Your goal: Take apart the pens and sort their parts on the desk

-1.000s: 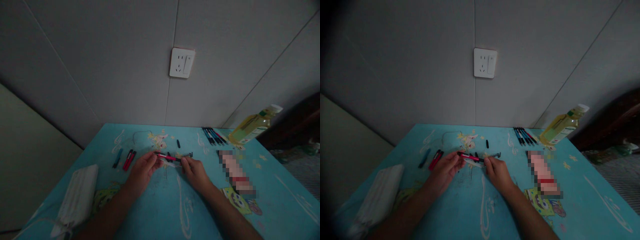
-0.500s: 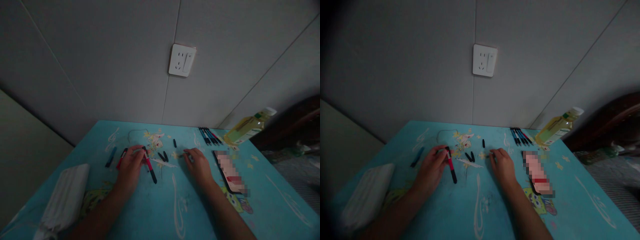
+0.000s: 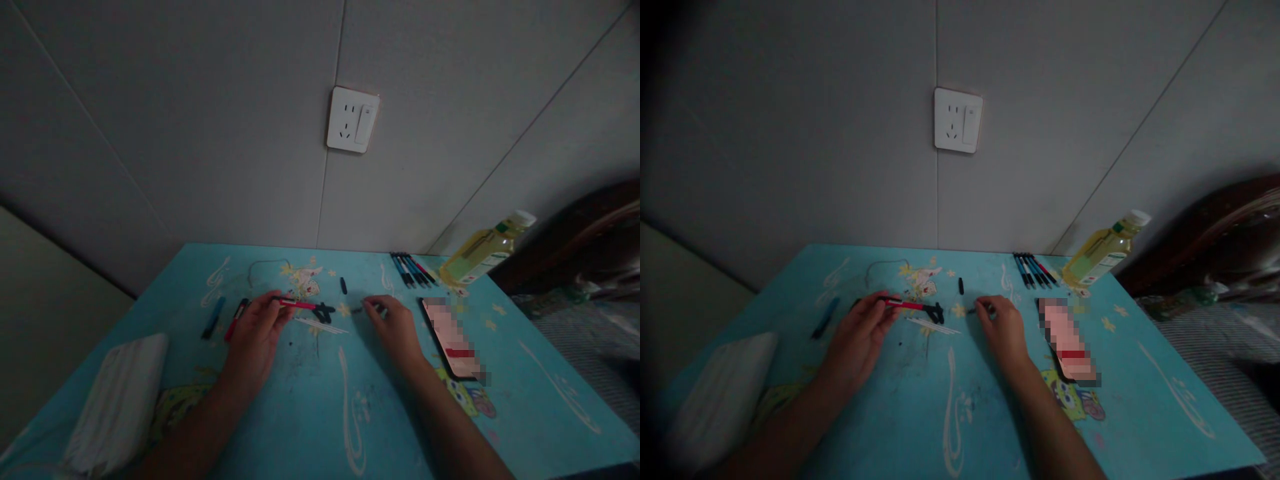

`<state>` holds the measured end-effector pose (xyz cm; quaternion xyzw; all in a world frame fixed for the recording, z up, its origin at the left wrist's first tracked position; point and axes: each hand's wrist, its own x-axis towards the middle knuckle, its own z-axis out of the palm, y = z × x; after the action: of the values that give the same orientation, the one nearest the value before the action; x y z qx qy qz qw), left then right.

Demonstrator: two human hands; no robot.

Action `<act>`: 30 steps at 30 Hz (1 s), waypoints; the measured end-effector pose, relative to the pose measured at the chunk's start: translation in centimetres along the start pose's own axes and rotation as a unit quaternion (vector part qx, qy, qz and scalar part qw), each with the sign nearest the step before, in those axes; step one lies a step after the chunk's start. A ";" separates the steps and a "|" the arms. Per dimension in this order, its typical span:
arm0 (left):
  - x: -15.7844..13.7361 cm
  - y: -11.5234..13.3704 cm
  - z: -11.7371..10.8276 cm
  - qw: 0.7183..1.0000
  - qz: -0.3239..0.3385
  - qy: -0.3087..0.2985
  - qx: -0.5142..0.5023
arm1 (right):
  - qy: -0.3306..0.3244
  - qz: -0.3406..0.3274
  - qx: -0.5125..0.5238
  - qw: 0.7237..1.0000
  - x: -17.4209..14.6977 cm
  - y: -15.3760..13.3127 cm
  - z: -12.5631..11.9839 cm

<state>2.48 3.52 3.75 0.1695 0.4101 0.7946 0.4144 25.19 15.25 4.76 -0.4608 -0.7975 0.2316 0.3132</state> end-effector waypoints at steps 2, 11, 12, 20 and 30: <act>-0.1 -0.1 0.1 1.000 -0.002 -0.015 -0.007 | -0.024 0.025 0.144 0.989 -0.4 -0.9 0.3; -0.6 -0.3 0.1 0.998 -0.014 -0.053 -0.005 | -0.091 0.098 0.372 0.918 -1.1 -1.8 1.6; -0.5 -0.3 0.1 0.998 -0.012 -0.055 -0.004 | -0.094 0.099 0.378 0.916 -1.0 -1.9 1.5; -0.7 0.4 0.4 0.999 -0.001 -0.046 0.027 | -0.107 0.078 0.384 0.914 -1.7 -2.4 2.3; -0.4 0.1 -0.3 0.997 -0.011 -0.045 0.062 | -0.065 0.072 0.416 0.904 -2.1 -2.8 2.9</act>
<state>2.48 3.05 3.70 0.2260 0.4414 0.7546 0.4298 22.29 11.91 3.96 -0.3286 -0.6117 0.5941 0.4060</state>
